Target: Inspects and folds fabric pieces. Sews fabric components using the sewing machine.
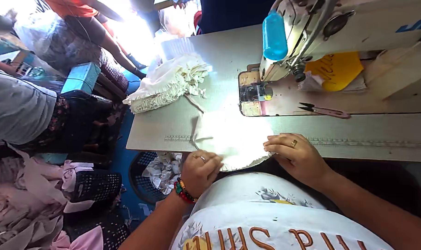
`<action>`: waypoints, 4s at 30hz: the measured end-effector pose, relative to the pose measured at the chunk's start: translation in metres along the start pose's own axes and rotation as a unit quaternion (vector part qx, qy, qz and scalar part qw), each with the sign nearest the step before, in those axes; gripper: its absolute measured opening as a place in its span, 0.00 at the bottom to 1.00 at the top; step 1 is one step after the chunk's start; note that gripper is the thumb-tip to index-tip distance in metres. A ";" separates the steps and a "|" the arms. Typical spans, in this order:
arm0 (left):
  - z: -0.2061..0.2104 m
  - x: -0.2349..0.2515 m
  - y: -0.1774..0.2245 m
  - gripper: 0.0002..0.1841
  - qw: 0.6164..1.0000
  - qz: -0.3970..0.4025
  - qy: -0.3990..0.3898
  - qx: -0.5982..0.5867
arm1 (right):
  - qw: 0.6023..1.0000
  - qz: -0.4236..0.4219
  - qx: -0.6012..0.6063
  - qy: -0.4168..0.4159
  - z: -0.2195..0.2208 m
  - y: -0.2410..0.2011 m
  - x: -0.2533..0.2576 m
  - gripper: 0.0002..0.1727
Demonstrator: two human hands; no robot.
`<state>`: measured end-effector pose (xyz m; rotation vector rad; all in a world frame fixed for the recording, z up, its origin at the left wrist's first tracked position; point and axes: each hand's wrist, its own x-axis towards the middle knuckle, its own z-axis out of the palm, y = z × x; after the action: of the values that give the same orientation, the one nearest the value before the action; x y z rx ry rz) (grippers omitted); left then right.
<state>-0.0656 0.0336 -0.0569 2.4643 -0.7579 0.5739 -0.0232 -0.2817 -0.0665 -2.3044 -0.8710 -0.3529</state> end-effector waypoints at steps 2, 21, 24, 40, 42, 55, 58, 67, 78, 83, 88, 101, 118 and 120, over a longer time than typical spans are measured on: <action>-0.001 0.017 -0.009 0.14 0.997 -0.067 -0.017 0.041 | 1.000 0.000 0.002 -0.003 -0.001 0.000 0.000 0.16; 0.000 0.027 -0.026 0.31 0.961 -0.204 -0.142 0.120 | 0.997 -0.021 0.069 -0.040 -0.006 0.000 -0.002 0.24; -0.001 0.000 -0.018 0.31 0.959 -0.216 -0.092 0.158 | 0.995 -0.011 -0.027 -0.091 0.003 -0.003 0.003 0.39; -0.025 -0.054 -0.029 0.39 0.936 -0.236 -0.024 0.262 | 0.994 -0.075 -0.073 -0.030 0.022 -0.021 -0.009 0.25; -0.023 -0.056 -0.030 0.39 0.933 -0.236 -0.015 0.270 | 0.994 -0.067 -0.083 -0.013 0.023 -0.021 -0.012 0.23; -0.022 -0.056 -0.035 0.39 0.924 -0.227 0.008 0.308 | 0.990 -0.044 -0.129 0.026 0.026 -0.021 -0.013 0.20; -0.022 -0.056 -0.037 0.39 0.923 -0.226 0.010 0.311 | 0.990 -0.037 -0.131 0.032 0.027 -0.022 -0.013 0.19; -0.018 -0.061 -0.037 0.36 0.917 -0.230 0.021 0.325 | 0.993 -0.044 -0.098 0.041 0.029 -0.018 -0.008 0.20; -0.021 -0.064 -0.042 0.38 0.902 -0.236 0.011 0.362 | 0.995 -0.054 -0.082 0.024 0.032 -0.018 0.002 0.20; -0.027 -0.062 -0.038 0.38 0.910 -0.253 -0.015 0.327 | 0.996 -0.036 -0.074 0.038 0.033 -0.020 -0.003 0.17; -0.024 -0.060 -0.040 0.38 0.910 -0.247 0.000 0.333 | 0.996 -0.022 -0.070 0.054 0.033 -0.019 -0.007 0.16; -0.025 -0.057 -0.039 0.37 0.912 -0.242 0.016 0.330 | 0.991 -0.042 -0.118 0.050 0.036 -0.022 -0.004 0.17; -0.065 0.015 -0.045 0.16 0.939 -0.336 -0.014 0.080 | 0.986 -0.057 -0.136 0.084 0.036 -0.017 0.019 0.21; -0.065 0.020 -0.045 0.17 0.942 -0.334 0.017 0.018 | 0.992 -0.025 -0.106 0.067 0.030 -0.019 0.021 0.20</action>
<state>-0.0385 0.0948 -0.0098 2.5210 0.1275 0.3619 -0.0195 -0.2409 -0.0703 -2.4205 -0.8606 -0.6426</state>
